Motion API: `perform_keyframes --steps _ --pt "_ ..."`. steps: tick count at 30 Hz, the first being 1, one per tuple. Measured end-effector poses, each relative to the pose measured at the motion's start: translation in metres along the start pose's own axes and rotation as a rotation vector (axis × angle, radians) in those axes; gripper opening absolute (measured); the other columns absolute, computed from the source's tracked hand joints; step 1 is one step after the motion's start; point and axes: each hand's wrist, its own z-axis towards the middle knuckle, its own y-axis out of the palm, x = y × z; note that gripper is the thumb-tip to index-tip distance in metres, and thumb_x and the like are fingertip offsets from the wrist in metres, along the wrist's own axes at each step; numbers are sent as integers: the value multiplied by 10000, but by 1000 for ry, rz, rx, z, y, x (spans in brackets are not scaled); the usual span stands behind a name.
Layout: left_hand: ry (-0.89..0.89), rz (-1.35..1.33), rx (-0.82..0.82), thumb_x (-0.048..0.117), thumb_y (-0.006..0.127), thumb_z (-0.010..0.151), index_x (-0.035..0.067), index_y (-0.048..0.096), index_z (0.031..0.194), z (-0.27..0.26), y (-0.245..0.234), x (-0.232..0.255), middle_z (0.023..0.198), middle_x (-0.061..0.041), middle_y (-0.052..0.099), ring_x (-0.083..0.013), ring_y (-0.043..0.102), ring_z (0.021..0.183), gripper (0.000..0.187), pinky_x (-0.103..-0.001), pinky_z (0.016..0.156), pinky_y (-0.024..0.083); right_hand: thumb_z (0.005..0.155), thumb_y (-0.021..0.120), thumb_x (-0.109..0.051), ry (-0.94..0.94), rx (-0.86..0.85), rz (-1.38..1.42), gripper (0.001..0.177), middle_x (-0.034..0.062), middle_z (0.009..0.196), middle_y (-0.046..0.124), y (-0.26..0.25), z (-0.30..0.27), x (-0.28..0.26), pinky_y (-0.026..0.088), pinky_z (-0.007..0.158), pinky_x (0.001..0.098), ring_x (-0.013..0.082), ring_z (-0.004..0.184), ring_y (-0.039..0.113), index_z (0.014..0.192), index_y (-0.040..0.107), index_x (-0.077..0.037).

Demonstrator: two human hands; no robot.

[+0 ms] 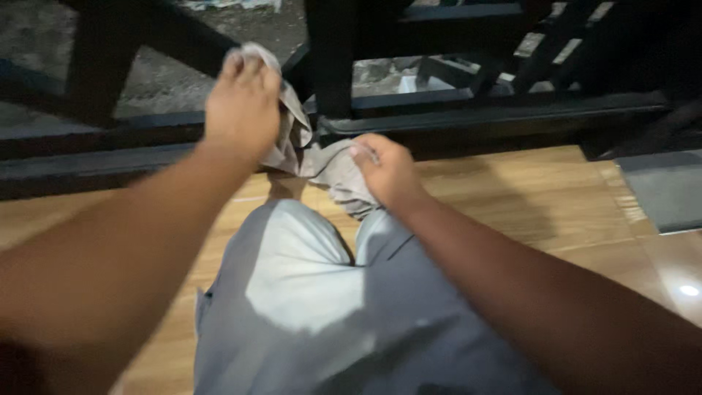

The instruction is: The person sits on the floor and wipes a black metal railing with a cloth. They repeatedly rub the cloth along the horizontal and vertical bars of the railing, moving along its length to clean different sections.

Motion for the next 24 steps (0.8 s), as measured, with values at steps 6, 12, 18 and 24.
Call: perform_keyframes --steps 6,12,18,24 --pt "-51 182 62 168 458 1076 -158 501 1458 7 -33 -63 1463 -276 569 -325 425 1532 505 -492 1289 202 989 689 -249 58 4 74 256 133 958 771 -3 1 -5 550 805 320 189 860 706 1120 716 -30" --pt "-120 -14 61 148 478 1047 -115 534 1378 18 -5 -6 1460 -289 578 -371 439 1511 426 -495 1296 199 982 681 -258 150 -21 72 256 122 952 772 -7 2 -12 553 803 314 175 854 713 1109 721 -40" --pt "-68 -290 51 204 563 1016 -29 553 1259 8 -26 28 1379 -289 612 -393 519 1379 338 -512 1242 269 970 696 -232 83 26 26 246 133 947 759 -11 0 2 554 803 309 172 854 719 1097 722 -22" --pt "-815 -1612 354 213 439 1117 109 465 1399 -40 -67 12 1360 -172 583 -342 561 1297 301 -504 1095 497 980 686 -207 175 16 183 210 78 910 752 -3 7 10 544 771 286 120 819 665 1077 721 -24"
